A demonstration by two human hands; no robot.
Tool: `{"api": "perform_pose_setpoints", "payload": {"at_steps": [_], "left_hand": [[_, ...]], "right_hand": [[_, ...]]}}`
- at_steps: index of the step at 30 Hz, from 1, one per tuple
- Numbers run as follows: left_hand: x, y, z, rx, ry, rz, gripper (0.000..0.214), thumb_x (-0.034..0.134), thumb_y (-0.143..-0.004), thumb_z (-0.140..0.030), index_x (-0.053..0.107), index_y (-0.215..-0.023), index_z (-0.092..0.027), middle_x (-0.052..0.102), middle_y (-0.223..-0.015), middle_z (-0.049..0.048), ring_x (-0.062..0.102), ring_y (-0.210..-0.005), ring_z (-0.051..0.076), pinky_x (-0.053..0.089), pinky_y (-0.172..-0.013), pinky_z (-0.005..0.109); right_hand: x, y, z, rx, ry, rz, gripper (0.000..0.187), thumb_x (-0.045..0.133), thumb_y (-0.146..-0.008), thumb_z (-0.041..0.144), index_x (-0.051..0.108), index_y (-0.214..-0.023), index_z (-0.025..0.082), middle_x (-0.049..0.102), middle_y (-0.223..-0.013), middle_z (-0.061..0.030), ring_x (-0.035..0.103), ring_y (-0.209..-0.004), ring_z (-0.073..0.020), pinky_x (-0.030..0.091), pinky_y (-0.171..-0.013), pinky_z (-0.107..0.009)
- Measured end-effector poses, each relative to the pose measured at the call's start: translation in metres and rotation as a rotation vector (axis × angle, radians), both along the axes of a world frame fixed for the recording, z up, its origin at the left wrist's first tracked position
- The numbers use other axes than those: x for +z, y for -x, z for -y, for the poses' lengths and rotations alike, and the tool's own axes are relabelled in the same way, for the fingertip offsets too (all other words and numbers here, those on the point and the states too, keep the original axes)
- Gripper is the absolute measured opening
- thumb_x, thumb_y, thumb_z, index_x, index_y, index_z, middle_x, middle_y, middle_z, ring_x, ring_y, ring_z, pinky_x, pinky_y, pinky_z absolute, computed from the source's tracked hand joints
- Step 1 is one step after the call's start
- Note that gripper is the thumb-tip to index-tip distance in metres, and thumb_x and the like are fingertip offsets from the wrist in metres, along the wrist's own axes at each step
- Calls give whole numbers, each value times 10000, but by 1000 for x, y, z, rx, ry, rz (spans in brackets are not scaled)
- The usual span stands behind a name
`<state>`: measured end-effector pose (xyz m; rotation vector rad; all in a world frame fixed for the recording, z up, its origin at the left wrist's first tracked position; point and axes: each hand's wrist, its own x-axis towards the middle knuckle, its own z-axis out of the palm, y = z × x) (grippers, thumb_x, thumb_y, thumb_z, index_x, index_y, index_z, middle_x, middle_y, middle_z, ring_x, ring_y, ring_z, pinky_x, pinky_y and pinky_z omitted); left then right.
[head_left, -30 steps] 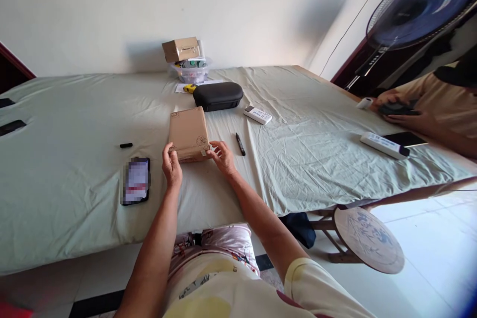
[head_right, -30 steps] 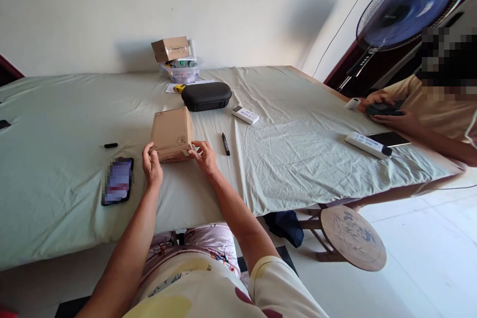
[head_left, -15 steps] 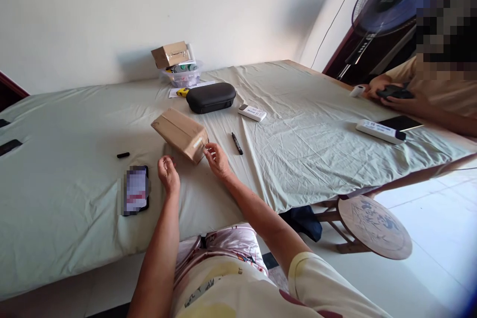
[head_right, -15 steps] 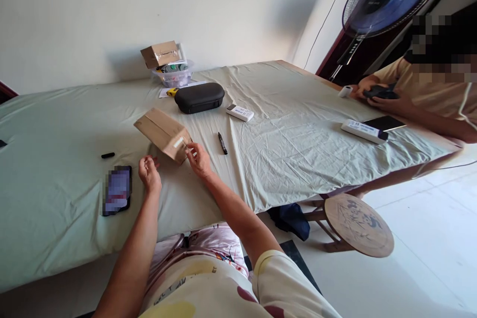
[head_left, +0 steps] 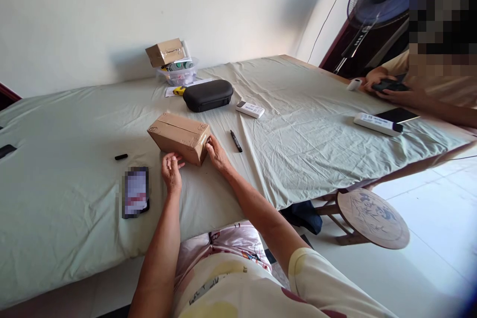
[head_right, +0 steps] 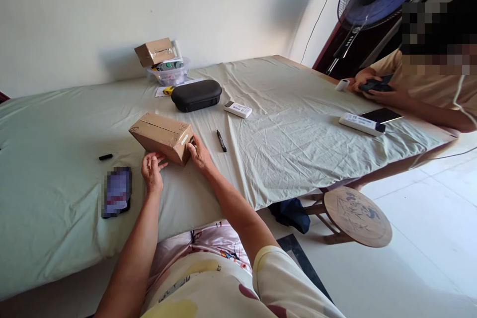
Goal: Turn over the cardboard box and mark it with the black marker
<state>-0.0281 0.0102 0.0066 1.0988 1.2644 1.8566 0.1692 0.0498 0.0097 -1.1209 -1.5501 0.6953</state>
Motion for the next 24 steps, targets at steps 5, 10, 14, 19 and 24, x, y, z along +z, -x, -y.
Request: {"api": "perform_pose_setpoints", "payload": {"at_steps": [5, 10, 14, 19, 24], "left_hand": [[3, 2, 5, 61, -46, -133, 722, 524, -875, -845, 646, -1150, -189, 710, -1147, 120, 697, -1056, 246, 582, -808, 330], [3, 1, 9, 12, -61, -323, 777, 420, -901, -873, 663, -1152, -179, 716, -1034, 96, 686, -973, 245, 561, -874, 361], [4, -3, 11, 46, -108, -378, 740, 512, -904, -802, 615, -1282, -175, 686, -1148, 121, 679, -1022, 242, 567, -858, 339], [2, -4, 14, 199, -167, -456, 632, 512, -927, -765, 622, -1119, -173, 651, -1055, 107, 666, -959, 222, 559, -749, 309], [8, -12, 21, 257, -309, -578, 724, 522, -935, -762, 566, -1321, -151, 640, -1229, 179, 679, -1065, 262, 578, -762, 333]], "right_hand": [[11, -5, 16, -44, 165, -41, 687, 297, -1024, 749, 719, -1072, 210, 716, -727, -41, 708, -728, -219, 573, -811, -363], [16, -5, 22, -72, 137, -96, 593, 368, -990, 754, 639, -917, 231, 660, -697, -1, 667, -696, -186, 538, -761, -318], [18, -2, 23, -4, 106, -54, 591, 422, -955, 781, 640, -995, 233, 691, -803, -12, 665, -761, -197, 530, -745, -317], [13, 0, 25, 15, 41, 8, 586, 399, -1003, 738, 672, -1124, 233, 735, -993, -57, 694, -905, -222, 554, -854, -354], [10, 0, 23, -111, -178, -71, 653, 353, -1025, 740, 566, -1382, 238, 678, -1235, -128, 691, -1055, -247, 583, -941, -426]]}}
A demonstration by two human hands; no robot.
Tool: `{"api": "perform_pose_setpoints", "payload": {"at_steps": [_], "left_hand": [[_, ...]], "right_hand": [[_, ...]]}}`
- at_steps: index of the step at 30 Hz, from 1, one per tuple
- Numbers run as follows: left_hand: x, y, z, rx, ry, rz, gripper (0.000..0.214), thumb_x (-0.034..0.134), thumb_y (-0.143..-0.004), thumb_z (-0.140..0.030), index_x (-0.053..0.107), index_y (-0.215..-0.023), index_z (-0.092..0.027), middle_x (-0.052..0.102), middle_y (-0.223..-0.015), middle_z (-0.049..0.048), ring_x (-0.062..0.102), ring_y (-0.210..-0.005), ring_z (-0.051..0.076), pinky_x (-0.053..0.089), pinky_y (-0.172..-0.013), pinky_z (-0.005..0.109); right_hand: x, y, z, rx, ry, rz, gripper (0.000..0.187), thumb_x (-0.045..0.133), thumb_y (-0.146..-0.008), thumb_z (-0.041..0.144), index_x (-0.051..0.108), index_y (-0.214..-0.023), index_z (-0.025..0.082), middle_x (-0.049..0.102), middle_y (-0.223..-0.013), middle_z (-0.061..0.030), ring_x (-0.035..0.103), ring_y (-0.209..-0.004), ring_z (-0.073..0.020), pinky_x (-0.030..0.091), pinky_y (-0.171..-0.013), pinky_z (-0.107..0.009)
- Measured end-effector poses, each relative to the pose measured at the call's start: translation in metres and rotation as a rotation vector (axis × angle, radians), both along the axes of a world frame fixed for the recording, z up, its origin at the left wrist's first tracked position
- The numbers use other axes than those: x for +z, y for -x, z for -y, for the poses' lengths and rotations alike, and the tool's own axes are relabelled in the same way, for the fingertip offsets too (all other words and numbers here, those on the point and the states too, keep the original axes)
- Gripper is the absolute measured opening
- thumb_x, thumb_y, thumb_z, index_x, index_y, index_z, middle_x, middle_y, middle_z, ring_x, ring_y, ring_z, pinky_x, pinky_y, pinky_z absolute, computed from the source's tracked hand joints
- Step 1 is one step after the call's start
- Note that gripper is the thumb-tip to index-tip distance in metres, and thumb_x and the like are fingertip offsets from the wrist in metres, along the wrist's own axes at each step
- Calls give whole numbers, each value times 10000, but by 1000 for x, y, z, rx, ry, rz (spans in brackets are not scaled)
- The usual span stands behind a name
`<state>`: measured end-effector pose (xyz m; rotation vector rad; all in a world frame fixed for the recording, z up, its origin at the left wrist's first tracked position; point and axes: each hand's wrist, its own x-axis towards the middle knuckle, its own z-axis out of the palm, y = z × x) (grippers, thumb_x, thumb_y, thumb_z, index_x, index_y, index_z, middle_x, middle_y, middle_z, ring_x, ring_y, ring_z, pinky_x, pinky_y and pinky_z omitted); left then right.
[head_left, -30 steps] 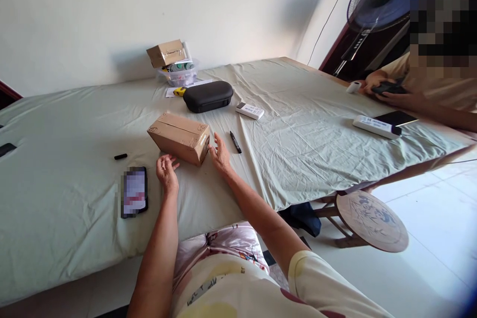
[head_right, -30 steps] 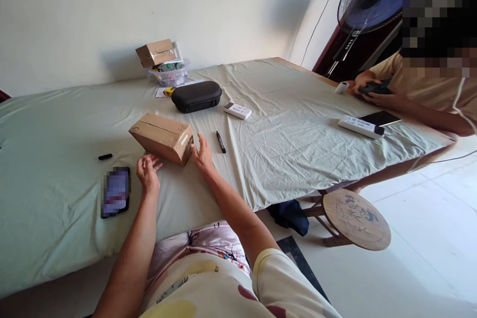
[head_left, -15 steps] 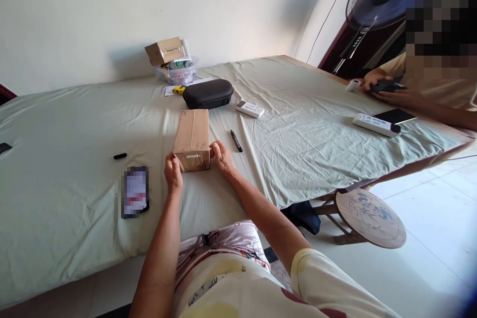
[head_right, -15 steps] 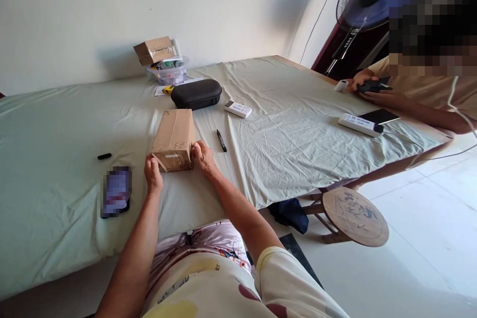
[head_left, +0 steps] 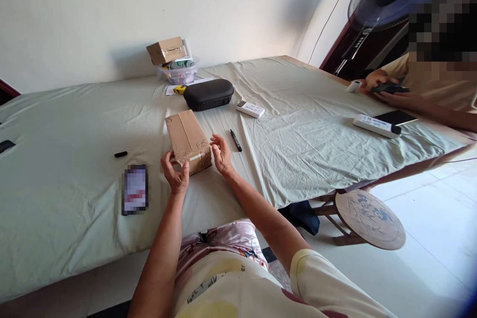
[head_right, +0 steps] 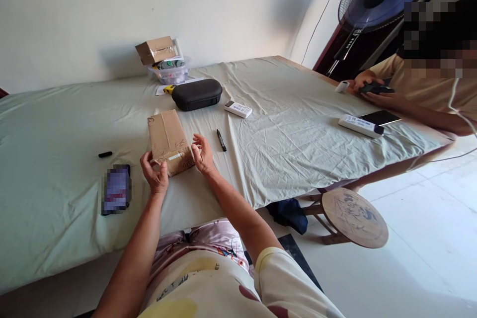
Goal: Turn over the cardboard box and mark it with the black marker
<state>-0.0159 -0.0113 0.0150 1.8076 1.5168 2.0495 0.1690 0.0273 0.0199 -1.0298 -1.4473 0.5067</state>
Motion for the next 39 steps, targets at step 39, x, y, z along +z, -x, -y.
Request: {"api": "perform_pose_setpoints", "payload": {"at_steps": [39], "left_hand": [[-6, -1, -13, -38, 204, 283, 684, 462, -1002, -663, 477, -1462, -158, 605, -1458, 234, 624, -1341, 293, 477, -1154, 414]], "right_hand": [[8, 21, 20, 189, -38, 112, 507, 500, -1018, 649, 620, -1303, 247, 666, -1215, -118, 677, -892, -189, 602, -719, -332]]}}
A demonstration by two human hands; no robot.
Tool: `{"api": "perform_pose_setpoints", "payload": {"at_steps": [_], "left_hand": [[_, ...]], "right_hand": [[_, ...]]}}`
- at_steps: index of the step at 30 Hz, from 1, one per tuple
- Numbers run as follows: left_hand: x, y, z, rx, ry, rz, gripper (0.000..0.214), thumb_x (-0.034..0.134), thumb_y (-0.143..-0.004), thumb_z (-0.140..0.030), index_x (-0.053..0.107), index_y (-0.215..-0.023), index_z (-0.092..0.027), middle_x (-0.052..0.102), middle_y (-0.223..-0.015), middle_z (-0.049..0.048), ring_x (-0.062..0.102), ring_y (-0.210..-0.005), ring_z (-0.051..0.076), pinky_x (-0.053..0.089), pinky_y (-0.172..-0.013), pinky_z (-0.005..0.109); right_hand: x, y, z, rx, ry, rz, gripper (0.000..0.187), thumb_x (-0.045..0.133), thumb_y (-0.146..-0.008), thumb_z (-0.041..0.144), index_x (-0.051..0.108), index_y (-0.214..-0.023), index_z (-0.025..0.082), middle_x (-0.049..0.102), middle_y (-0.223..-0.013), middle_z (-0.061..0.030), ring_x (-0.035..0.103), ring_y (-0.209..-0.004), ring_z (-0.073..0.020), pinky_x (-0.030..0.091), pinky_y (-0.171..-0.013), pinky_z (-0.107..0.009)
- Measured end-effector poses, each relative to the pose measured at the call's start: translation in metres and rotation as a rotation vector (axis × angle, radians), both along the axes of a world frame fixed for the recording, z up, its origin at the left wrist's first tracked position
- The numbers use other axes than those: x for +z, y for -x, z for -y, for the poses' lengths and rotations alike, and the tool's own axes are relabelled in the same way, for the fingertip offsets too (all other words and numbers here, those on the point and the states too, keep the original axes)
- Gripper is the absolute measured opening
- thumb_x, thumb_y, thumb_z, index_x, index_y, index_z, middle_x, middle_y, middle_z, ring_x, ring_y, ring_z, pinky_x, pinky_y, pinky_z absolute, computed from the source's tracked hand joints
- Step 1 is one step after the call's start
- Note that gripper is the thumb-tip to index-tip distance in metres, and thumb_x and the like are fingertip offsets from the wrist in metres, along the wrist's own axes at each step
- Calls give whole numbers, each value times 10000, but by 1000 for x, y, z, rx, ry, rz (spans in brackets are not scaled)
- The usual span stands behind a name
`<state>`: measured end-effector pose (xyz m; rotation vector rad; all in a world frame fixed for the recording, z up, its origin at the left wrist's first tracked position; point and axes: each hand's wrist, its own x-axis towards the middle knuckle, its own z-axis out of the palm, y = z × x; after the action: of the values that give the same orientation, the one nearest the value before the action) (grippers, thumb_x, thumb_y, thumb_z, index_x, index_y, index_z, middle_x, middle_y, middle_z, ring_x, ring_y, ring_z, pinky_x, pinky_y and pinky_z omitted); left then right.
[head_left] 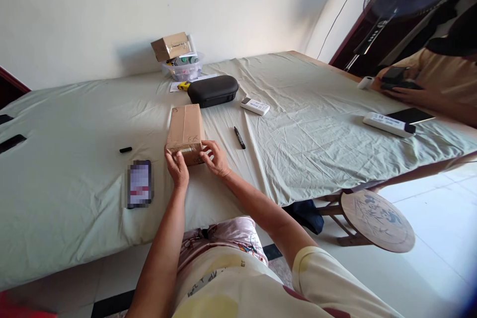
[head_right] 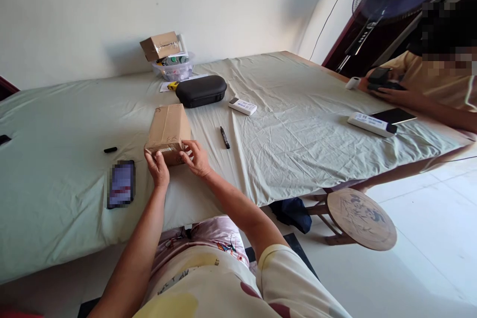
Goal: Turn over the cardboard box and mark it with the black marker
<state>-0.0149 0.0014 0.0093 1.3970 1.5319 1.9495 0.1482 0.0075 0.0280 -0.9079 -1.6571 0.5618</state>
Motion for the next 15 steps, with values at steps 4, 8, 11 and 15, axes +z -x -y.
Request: {"api": "perform_pose_setpoints", "payload": {"at_steps": [4, 8, 11, 15], "left_hand": [[0, 11, -3, -35, 18, 52, 577, 445, -989, -640, 546, -1318, -177, 662, -1340, 201, 648, -1256, 307, 487, -1132, 456], [6, 11, 0, -67, 27, 42, 540, 477, -978, -603, 551, -1321, -192, 657, -1377, 188, 636, -1291, 303, 490, -1142, 455], [8, 4, 5, -70, 35, 57, 566, 557, -949, -565, 522, -1368, -187, 631, -1427, 199, 634, -1304, 301, 499, -1140, 453], [10, -5, 16, -96, 89, 49, 545, 581, -949, -558, 541, -1339, -179, 683, -1314, 185, 688, -1217, 285, 551, -1067, 427]], "right_hand": [[-5, 10, 5, 13, -35, 65, 442, 550, -1000, 637, 615, -1200, 248, 653, -1063, -86, 633, -817, -185, 584, -706, -344], [-8, 9, 4, -22, -35, 81, 437, 601, -954, 676, 580, -1016, 244, 609, -882, -37, 586, -755, -180, 540, -719, -342], [-6, 3, 1, -49, 0, 77, 423, 581, -955, 669, 569, -995, 248, 614, -872, -34, 581, -755, -178, 522, -737, -339], [-1, -9, -2, -101, 19, 26, 413, 536, -973, 646, 604, -1054, 247, 640, -895, -49, 594, -768, -191, 525, -780, -365]]}}
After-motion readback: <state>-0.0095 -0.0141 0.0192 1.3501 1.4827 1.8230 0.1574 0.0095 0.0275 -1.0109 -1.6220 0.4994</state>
